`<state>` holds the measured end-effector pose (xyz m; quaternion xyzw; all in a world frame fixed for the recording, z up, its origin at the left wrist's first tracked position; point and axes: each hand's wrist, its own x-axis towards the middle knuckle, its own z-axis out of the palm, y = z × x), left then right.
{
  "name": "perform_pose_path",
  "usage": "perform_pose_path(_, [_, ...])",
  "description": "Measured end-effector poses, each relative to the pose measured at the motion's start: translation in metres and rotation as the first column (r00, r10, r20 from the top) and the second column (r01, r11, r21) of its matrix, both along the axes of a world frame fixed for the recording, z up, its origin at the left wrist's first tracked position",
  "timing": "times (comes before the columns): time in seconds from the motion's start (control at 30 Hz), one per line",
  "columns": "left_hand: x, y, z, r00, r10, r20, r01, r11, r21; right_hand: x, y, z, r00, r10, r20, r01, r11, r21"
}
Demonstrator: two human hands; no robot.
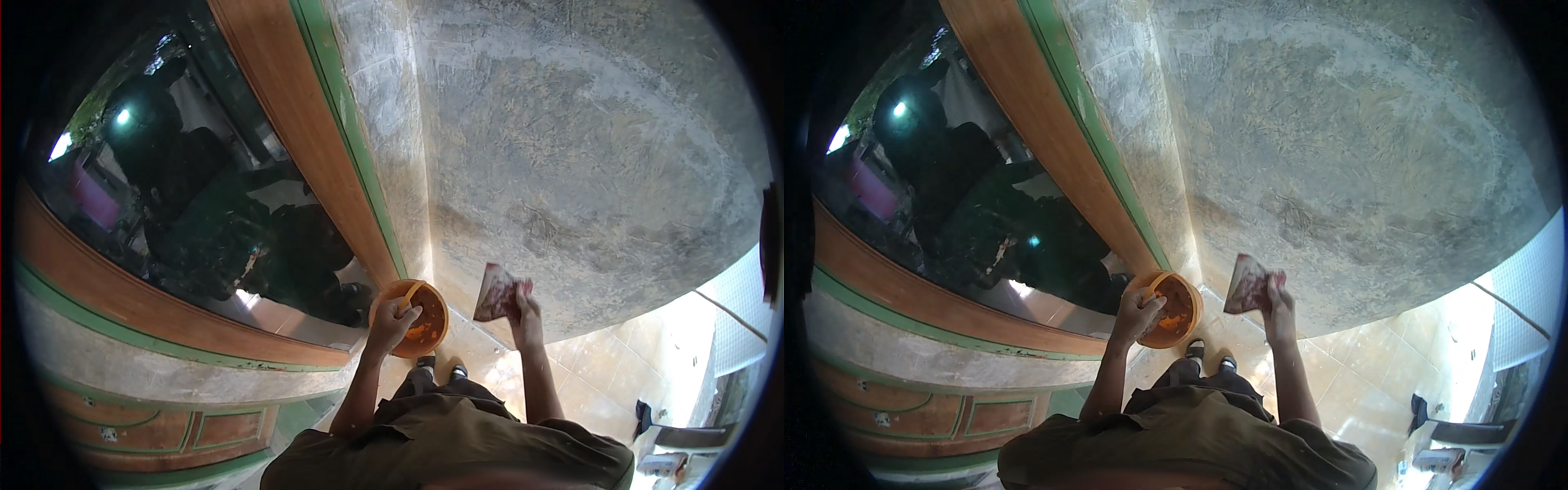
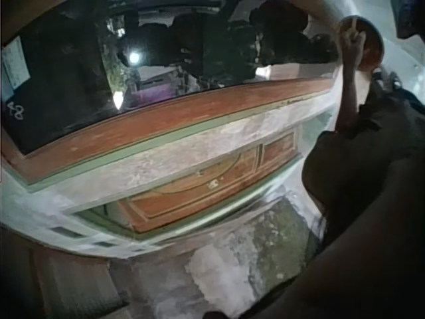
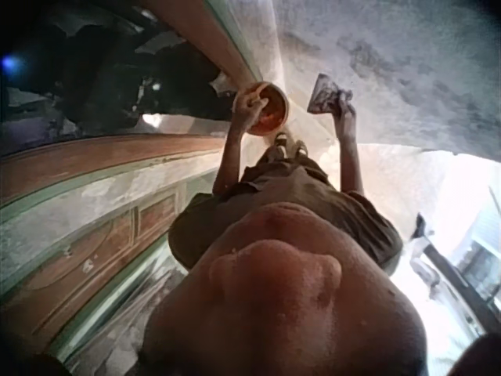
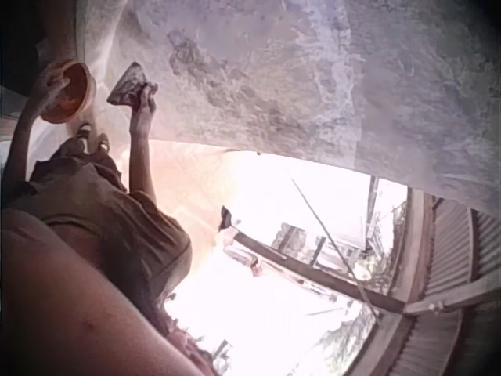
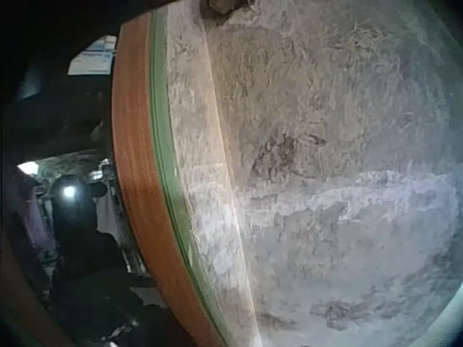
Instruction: Applying and smoothing plaster or putty on an exterior wall using a handheld scraper tool.
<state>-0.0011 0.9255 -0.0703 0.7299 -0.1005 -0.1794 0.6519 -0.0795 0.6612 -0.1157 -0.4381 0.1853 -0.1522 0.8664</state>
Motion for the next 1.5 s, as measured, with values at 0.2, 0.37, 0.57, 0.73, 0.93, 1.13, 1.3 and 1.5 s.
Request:
perform_pose_path(0.2, [-0.019,0.001,0.014,0.996,0.064,0.059,-0.067,0.996,0.06,-0.021,-0.004,-0.024,0.986,0.162,-0.025,-0.161,0.985,0.06])
perform_pose_path(0.37, [-0.028,0.003,0.035,0.995,0.095,-0.008,-0.095,0.995,0.016,0.055,-0.014,0.041,0.964,0.261,0.057,-0.195,0.833,-0.519])
perform_pose_path(0.57, [-0.014,-0.001,0.052,0.991,0.109,0.081,-0.107,0.994,-0.036,0.135,0.013,0.207,0.851,0.319,0.417,0.251,0.451,-0.857])
perform_pose_path(0.73, [-0.004,-0.001,0.07,0.973,0.146,0.18,-0.144,0.989,-0.021,0.211,0.039,0.264,0.505,0.465,0.727,0.688,0.292,-0.665])
perform_pose_path(0.93, [0.015,0.006,0.084,0.982,0.11,0.156,-0.106,0.994,-0.03,0.263,0.05,0.281,0.549,0.504,0.666,0.746,0.063,-0.663])
perform_pose_path(1.13, [0.039,0.003,0.078,0.952,0.046,0.304,-0.04,0.999,-0.026,0.283,0.037,0.194,0.577,0.57,0.585,0.755,-0.099,-0.648])
perform_pose_path(1.3, [0.056,0.001,0.079,0.961,-0.03,0.275,0.033,0.999,-0.004,0.264,0.017,0.217,0.524,0.607,0.597,0.781,-0.062,-0.622])
perform_pose_path(1.5, [0.074,-0.003,0.07,0.981,-0.011,0.192,0.017,0.999,-0.029,0.24,0.051,0.283,0.656,0.357,0.666,0.608,0.274,-0.745])
